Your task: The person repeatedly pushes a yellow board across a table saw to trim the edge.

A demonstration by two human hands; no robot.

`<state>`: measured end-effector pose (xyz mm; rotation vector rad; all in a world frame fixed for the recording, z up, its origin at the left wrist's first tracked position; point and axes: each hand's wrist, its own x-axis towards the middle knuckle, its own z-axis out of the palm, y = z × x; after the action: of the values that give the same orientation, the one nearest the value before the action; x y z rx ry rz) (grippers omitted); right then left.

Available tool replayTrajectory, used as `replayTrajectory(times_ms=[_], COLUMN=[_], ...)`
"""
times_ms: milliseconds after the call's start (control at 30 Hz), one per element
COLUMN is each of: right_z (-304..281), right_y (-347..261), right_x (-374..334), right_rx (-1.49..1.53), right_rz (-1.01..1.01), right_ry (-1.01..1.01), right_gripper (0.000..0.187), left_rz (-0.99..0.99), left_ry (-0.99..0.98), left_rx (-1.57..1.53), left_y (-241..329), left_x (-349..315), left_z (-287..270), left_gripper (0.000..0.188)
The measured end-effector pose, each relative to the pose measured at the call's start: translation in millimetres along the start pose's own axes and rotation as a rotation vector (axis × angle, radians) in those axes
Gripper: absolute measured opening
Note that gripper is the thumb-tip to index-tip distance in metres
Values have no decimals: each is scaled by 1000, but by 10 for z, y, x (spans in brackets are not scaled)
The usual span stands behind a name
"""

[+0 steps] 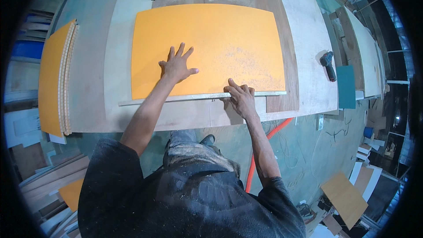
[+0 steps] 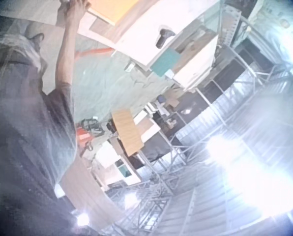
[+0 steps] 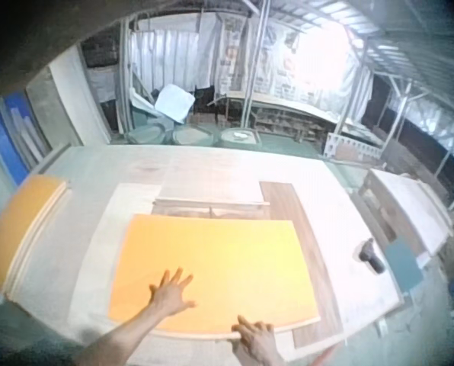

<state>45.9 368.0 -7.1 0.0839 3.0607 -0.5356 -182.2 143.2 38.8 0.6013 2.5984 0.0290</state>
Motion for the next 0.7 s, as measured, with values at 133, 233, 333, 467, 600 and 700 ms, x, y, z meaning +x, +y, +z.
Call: replayTrajectory(times_ms=[133, 233, 333, 467, 600, 700], right_z=[1, -27, -78, -149, -248, -269], right_y=[166, 248, 373, 478, 506, 605], right_x=[498, 949, 1325, 1769, 2215, 2467], right_rx=[44, 55, 5, -29, 17, 8], right_rz=[27, 3, -7, 13, 18, 27], right_ry=[32, 40, 31, 23, 8, 33], right_gripper=[53, 55, 53, 48, 48, 46], left_rz=[24, 9, 3, 15, -4, 18], left_ry=[26, 31, 40, 70, 90, 100], left_rx=[-11, -8, 11, 32, 43, 42], left_y=[-61, -159, -183, -218, -312, -310], left_x=[480, 858, 1199, 1629, 2021, 2303], left_z=[-189, -374, -564, -763, -882, -995], left_gripper=[100, 99, 98, 98, 99, 99])
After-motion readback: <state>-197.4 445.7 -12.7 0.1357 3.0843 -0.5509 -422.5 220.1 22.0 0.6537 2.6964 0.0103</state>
